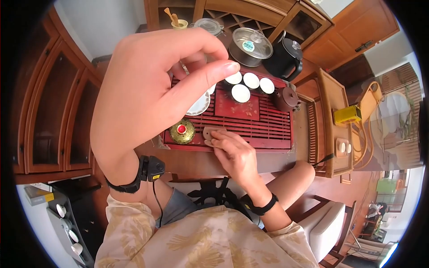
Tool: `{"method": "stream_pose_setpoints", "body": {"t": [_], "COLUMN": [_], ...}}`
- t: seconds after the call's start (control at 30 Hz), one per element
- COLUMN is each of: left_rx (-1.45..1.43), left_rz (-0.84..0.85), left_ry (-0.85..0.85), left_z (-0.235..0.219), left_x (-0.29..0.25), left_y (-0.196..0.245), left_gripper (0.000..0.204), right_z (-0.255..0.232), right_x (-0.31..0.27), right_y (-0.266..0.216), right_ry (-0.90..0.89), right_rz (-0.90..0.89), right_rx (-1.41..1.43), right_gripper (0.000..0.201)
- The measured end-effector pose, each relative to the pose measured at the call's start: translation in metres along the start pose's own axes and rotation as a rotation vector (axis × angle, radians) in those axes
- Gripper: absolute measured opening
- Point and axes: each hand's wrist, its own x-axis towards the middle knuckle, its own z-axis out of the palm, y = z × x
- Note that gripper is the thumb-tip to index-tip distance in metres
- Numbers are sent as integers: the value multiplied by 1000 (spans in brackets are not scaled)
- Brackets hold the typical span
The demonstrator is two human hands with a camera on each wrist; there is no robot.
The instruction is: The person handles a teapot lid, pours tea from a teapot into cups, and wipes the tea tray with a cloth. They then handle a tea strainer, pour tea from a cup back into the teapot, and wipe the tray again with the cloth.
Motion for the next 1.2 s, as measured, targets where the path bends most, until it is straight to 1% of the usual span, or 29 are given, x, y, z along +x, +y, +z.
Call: {"method": "stream_pose_setpoints", "body": {"t": [0.2,0.33,0.43,0.53,0.67,0.73,0.77,0.97,1.07,1.2], "left_rx": [-21,-11,-19,-9,10,20,26,10,-12,-28], "left_rz": [22,37,41,36,41,46,51,34,19,36], "left_ry": [-16,-4,4,-2,-17,-18,-15,-14,-30,-21], "left_z": [1,1,2,3,3,3,3,2,1,0], "left_x": [1,1,0,1,1,1,1,1,1,1], "left_y": [0,0,0,-1,-1,-1,-2,-1,1,0], "left_gripper": [14,14,14,14,14,14,14,14,14,15], "right_z": [3,20,23,17,16,5,-3,-30,-33,-29], "right_x": [31,43,44,37,8,-1,-2,-12,-12,-4], "right_y": [12,28,22,19,12,7,4,-3,-4,3], "right_ry": [192,211,182,133,14,-26,-59,-157,-177,-88], "right_rz": [74,84,108,40,-10,-5,-12,1,-4,2], "right_rx": [-130,-194,-190,-103,-102,-76,-53,-7,-3,35], "right_gripper": [20,18,17,16,20,21,14,14,15,18]}}
